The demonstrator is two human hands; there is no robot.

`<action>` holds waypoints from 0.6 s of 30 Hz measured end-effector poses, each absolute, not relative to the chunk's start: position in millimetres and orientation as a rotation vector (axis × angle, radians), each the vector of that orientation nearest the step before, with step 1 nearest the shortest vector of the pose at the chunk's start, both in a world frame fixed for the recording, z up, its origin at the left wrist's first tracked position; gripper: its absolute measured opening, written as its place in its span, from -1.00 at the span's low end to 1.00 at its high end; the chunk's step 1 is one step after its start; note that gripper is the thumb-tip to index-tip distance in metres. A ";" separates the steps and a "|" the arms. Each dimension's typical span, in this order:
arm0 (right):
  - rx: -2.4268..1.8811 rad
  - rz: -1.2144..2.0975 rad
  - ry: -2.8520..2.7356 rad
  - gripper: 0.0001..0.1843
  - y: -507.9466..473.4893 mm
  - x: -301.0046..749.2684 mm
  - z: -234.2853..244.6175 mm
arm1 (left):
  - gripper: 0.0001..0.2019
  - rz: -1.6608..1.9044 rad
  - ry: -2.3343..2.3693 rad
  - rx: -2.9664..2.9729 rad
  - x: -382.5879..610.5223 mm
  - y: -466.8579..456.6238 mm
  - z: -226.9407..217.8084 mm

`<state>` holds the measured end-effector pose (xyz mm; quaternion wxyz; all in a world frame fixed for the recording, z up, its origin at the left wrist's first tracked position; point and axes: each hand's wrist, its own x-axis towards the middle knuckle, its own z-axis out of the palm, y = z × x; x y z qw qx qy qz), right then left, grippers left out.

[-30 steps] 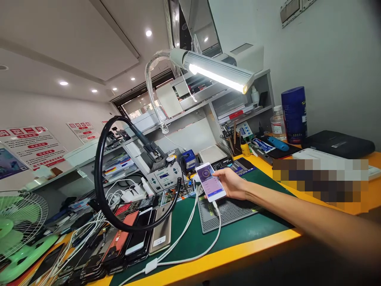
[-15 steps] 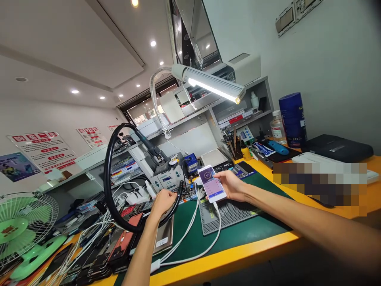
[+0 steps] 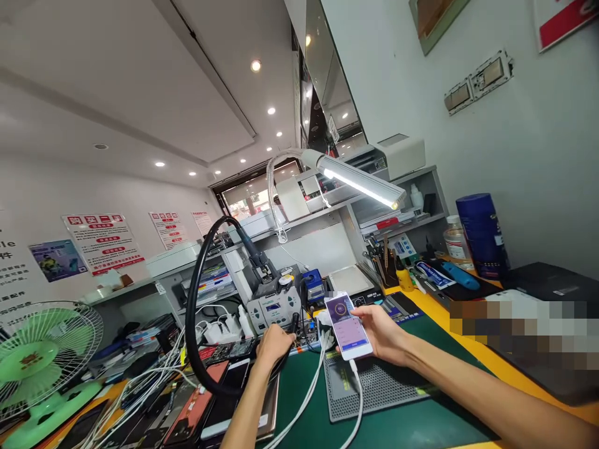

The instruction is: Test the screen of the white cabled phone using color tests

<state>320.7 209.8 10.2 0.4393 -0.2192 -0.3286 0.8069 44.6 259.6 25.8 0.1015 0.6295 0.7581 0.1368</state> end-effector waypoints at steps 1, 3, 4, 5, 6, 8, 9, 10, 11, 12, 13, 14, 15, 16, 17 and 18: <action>-0.536 2.003 -0.823 -0.68 209.7 320.5 9.9 | -0.61 0.407 2.240 1.859 44.5 258.1 25.4; -0.510 1.991 -0.846 -0.68 209.6 320.2 9.2 | -0.63 0.429 2.243 1.860 45.0 254.9 24.2; -0.515 1.986 -0.852 -0.68 209.5 320.1 8.9 | -0.66 0.448 2.246 1.861 45.4 253.2 23.4; -0.533 1.983 -0.856 -0.67 209.3 320.0 8.5 | -0.69 0.472 2.248 1.863 45.8 251.7 22.6; -0.548 1.978 -0.847 -0.67 209.2 319.8 8.0 | -0.73 0.500 2.248 1.865 46.1 250.3 21.8; -0.566 1.957 -0.842 -0.70 209.2 319.2 6.6 | -0.74 0.557 2.242 1.876 46.4 248.0 21.0; -0.567 1.940 -0.842 -0.71 209.6 318.6 5.6 | -0.73 0.583 2.236 1.881 46.4 247.1 20.8; -0.571 1.934 -0.843 -0.72 210.2 317.9 4.2 | -0.73 0.605 2.230 1.886 46.5 246.3 20.9; -0.575 1.930 -0.848 -0.73 211.2 317.1 2.7 | -0.74 0.624 2.227 1.886 46.6 245.5 21.1; -0.580 1.921 -0.849 -0.74 212.5 316.3 0.9 | -0.76 0.642 2.226 1.883 46.9 244.8 21.4; -0.582 1.913 -0.849 -0.75 214.0 315.4 -0.8 | -0.78 0.658 2.229 1.876 47.5 244.0 21.7; -0.570 1.917 -0.855 -0.75 215.7 314.7 -2.4 | -0.80 0.676 2.233 1.868 48.2 243.2 22.0; -0.552 1.920 -0.851 -0.76 217.3 314.0 -3.8 | -0.82 0.691 2.237 1.860 49.2 242.4 22.1; -0.537 1.931 -0.857 -0.79 218.7 313.5 -4.9 | -0.83 0.704 2.240 1.853 50.2 241.6 22.1; -0.535 1.948 -0.875 -0.80 220.0 313.1 -5.7 | -0.84 0.715 2.240 1.850 51.1 240.7 22.1; -0.531 1.965 -0.878 -0.81 221.0 312.8 -6.2 | -0.83 0.723 2.239 1.847 51.9 239.7 22.1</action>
